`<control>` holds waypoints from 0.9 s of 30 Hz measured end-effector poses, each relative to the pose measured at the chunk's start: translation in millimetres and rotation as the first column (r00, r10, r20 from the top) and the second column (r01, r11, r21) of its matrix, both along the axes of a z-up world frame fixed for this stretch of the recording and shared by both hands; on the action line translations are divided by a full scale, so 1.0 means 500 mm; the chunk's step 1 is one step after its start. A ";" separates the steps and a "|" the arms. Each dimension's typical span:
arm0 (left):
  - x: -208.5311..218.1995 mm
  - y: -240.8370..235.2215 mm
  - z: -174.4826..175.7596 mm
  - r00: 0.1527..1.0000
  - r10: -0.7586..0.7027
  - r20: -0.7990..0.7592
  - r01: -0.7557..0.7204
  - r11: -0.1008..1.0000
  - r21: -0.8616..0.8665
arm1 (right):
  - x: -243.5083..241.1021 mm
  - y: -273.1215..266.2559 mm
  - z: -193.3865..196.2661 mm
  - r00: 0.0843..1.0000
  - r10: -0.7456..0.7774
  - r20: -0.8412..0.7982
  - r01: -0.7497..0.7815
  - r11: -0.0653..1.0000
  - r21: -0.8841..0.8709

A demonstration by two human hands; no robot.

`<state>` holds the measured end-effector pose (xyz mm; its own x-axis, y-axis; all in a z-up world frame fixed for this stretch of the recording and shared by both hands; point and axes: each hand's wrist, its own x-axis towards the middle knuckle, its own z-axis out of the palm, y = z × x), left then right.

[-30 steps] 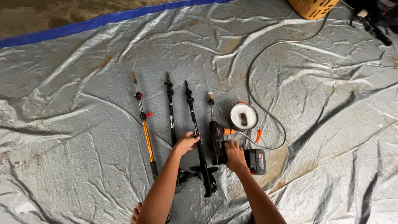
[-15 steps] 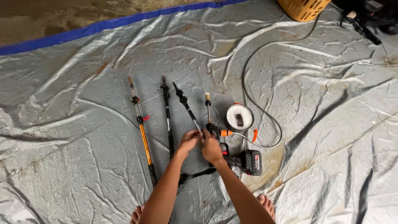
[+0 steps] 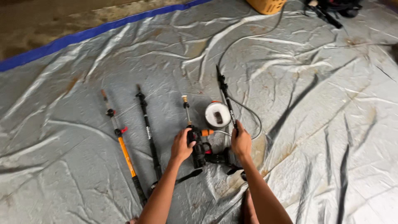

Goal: The person assembles two trekking poles by extending the telescopic shafts and tightening the locking mechanisms. They then use a power drill to tighten the screws on the pole heads.

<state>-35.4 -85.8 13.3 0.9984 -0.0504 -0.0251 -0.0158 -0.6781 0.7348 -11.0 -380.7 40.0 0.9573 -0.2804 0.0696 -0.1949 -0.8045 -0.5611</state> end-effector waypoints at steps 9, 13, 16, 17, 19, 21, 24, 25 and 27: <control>0.047 -0.140 0.010 0.999 0.007 0.036 -0.015 0.975 0.223 | -0.043 -0.198 -0.041 0.982 -0.188 -0.025 0.189 0.981 0.048; 0.044 -0.185 -0.010 0.995 0.102 0.004 -0.097 0.927 0.362 | -0.078 -0.230 -0.115 0.977 -0.208 -0.043 0.210 0.977 0.040; 0.047 -0.219 -0.033 0.993 0.118 0.017 -0.115 0.910 0.398 | -0.102 -0.253 -0.173 0.971 -0.232 -0.058 0.234 0.972 0.022; 0.047 -0.230 -0.040 0.989 0.140 0.047 -0.148 0.908 0.392 | -0.109 -0.257 -0.177 0.975 -0.216 -0.049 0.218 0.975 0.033; 0.051 -0.251 -0.058 0.986 0.153 0.071 -0.168 0.908 0.384 | -0.114 -0.284 -0.226 0.976 -0.211 -0.045 0.213 0.976 0.040; 0.058 -0.261 -0.077 0.974 0.203 0.096 -0.225 0.881 0.416 | -0.112 -0.324 -0.316 0.978 -0.197 -0.062 0.195 0.980 -0.044; 0.055 -0.260 -0.067 0.974 0.201 0.103 -0.226 0.883 0.411 | -0.133 -0.297 -0.243 0.976 -0.203 -0.085 0.202 0.979 -0.014; 0.059 -0.259 -0.076 0.974 0.203 0.103 -0.227 0.883 0.411 | -0.130 -0.292 -0.228 0.976 -0.201 -0.085 0.201 0.980 -0.013; 0.061 -0.252 -0.093 0.976 0.190 0.103 -0.216 0.886 0.410 | -0.130 -0.277 -0.199 0.958 -0.239 -0.157 0.218 0.966 -0.139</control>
<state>-4.7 -211.7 -33.3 0.9860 0.1558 0.0590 0.1214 -0.9144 0.3862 -76.1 -519.4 -59.5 0.8692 -0.4926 -0.0435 -0.4658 -0.7860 -0.4065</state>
